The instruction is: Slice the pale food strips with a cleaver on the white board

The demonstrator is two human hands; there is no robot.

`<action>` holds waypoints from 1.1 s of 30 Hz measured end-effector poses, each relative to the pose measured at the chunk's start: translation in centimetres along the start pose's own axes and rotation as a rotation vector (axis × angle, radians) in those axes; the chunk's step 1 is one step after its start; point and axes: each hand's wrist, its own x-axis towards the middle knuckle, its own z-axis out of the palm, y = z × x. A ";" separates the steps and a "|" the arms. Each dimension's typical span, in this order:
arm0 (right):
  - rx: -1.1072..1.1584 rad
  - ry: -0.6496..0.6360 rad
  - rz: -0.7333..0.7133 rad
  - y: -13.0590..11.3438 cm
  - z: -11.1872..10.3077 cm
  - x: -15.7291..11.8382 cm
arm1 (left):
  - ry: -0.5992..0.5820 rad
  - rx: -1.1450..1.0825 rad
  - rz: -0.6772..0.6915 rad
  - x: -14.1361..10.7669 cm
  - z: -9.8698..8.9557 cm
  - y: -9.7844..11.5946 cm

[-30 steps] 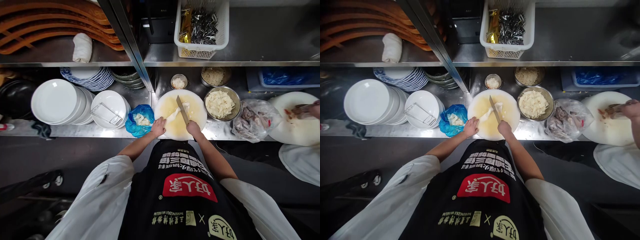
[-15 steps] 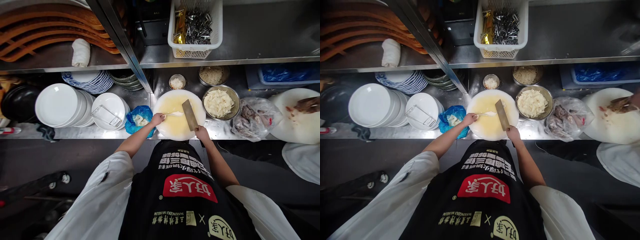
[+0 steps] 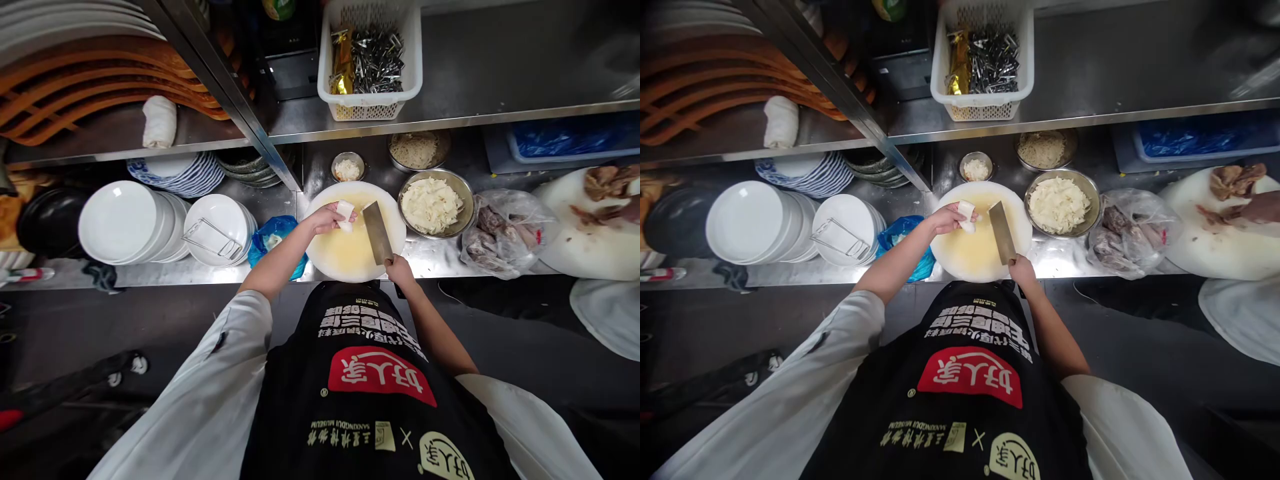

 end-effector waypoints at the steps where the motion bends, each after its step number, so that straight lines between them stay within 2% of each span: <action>1: -0.005 0.002 0.003 -0.1 0.0 0.0 | -0.001 0.008 0.004 0.2 0.5 -0.4; 3: -0.019 0.002 0.014 -0.2 -0.1 0.0 | 0.022 0.038 -0.006 0.7 1.5 -1.6; 8: -0.042 -0.001 0.010 -0.5 -0.2 0.0 | 0.244 0.116 -0.055 2.0 2.8 -5.2; 11: -0.046 -0.001 0.008 -0.6 -0.3 -0.2 | 0.443 0.222 -0.102 2.0 1.9 -7.4; 13: -0.053 -0.005 0.016 -0.7 -0.2 -0.3 | 0.572 0.408 -0.105 1.3 0.8 -8.4; 16: -0.066 0.003 0.017 -0.8 -0.2 -0.3 | 0.671 0.753 0.006 -0.5 -0.4 -9.1; 17: -0.071 0.006 0.016 -0.7 -0.1 -0.2 | 0.663 0.850 0.058 -1.3 -0.5 -9.3; 19: -0.081 0.011 0.012 -0.6 0.0 -0.1 | 0.567 0.992 0.130 -2.6 -0.2 -9.5; 22: -0.093 0.018 0.004 -0.3 0.2 0.2 | 0.388 1.096 0.108 -4.1 1.0 -10.4; 25: -0.098 0.011 0.006 -0.2 0.2 0.2 | 0.350 1.113 0.059 -4.8 2.1 -11.6; 28: -0.102 -0.005 0.014 -0.5 -0.1 0.0 | 0.311 1.060 0.068 -5.9 2.6 -12.8; 33: -0.131 0.004 0.019 -1.5 -0.6 -0.6 | 0.189 1.044 0.201 -10.5 2.9 -15.1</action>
